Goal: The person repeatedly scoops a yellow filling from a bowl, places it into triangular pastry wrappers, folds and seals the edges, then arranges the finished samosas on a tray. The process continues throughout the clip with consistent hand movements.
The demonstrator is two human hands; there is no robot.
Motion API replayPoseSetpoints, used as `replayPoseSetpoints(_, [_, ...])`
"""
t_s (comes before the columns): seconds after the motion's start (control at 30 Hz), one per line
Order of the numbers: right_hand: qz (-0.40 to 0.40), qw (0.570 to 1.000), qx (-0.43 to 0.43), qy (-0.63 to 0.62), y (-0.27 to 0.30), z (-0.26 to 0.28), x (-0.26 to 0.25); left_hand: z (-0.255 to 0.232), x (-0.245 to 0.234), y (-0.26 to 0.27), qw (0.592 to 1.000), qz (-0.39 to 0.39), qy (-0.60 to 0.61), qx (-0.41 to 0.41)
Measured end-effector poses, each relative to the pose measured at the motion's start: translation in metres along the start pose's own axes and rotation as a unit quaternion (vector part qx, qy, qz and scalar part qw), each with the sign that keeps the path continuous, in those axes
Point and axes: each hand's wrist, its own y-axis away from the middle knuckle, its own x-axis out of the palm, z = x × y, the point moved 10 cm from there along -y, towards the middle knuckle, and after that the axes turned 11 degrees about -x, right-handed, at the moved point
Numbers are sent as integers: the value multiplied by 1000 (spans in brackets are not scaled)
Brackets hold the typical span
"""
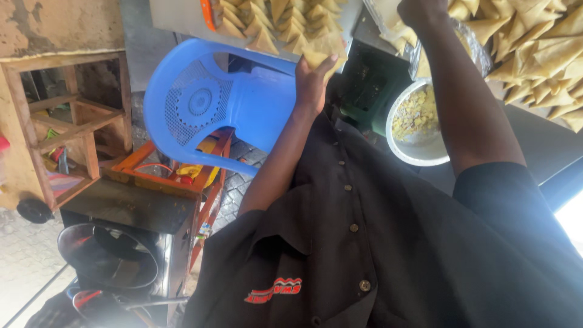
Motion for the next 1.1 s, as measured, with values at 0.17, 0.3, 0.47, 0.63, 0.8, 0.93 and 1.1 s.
replayPoseSetpoints(0.17, [-43, 822, 93, -560, 82, 13, -40, 11, 50, -3, 995, 80, -63, -9])
replayPoseSetpoints(0.3, [-29, 549, 47, -834, 194, 83, -88, 47, 109, 7, 966, 197, 50, -157])
replayPoseSetpoints(0.47, [-64, 890, -25, -450, 316, 124, -161, 122, 167, 34, 936, 214, -36, -276])
replayPoseSetpoints(0.63, [-122, 984, -42, -123, 426, 125, -228, 186, 214, 69, 920, 217, -65, -321])
replayPoseSetpoints(0.8, [-137, 957, 18, -255, 494, 85, -217, 237, 282, 138, 875, 281, -138, -369])
replayPoseSetpoints(0.93, [-204, 885, -49, -416, 541, 63, -203, 249, 304, 178, 861, 274, -174, -392])
replayPoseSetpoints(1.1, [-313, 810, -110, -483, 582, 55, -232, 266, 313, 199, 864, 289, -179, -372])
